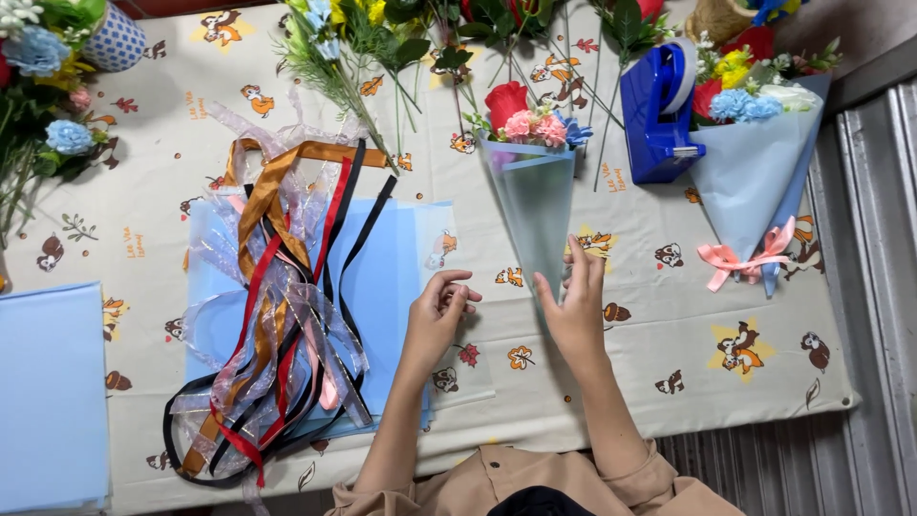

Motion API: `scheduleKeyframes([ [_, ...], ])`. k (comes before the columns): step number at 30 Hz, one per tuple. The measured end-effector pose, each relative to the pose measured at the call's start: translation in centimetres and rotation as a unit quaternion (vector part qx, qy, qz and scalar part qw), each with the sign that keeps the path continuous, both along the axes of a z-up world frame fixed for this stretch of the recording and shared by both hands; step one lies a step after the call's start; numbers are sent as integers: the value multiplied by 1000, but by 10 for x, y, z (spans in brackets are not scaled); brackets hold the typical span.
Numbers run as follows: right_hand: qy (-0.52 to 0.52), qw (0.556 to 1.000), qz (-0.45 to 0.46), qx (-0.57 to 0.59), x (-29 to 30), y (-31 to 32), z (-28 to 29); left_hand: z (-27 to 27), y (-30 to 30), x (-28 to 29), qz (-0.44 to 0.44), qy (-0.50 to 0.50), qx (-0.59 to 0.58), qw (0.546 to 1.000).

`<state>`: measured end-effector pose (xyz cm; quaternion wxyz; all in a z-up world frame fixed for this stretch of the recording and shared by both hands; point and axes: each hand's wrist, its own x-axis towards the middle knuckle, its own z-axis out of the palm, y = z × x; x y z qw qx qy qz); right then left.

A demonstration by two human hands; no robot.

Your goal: The person wraps a small bouquet of artificial flowers in light blue translucent paper, folds the paper into a cone, and secures it with tape. They then select a pink ribbon and begin tying it around the base of the bouquet.

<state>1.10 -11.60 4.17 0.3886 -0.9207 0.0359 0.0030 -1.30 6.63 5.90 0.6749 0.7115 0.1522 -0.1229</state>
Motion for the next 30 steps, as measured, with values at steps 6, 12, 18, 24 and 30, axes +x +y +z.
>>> scheduleKeyframes([
  [6, -164, 983, 30, 82, -13, 38, 21, 19, 29, -8, 61, -64, 51, 995],
  [12, -172, 968, 131, 129, -14, 76, 17, 42, 64, -18, 142, -139, 204, 959],
  [18, -49, 951, 306, 10, -23, 100, -7, 7, 112, -25, 222, -102, 517, 821],
  [24, 16, 944, 328, -26, -27, 106, -19, -16, 146, -33, 233, -13, 571, 787],
  [30, 34, 942, 334, -29, -22, 106, -13, -27, 161, -35, 254, 27, 552, 794],
])
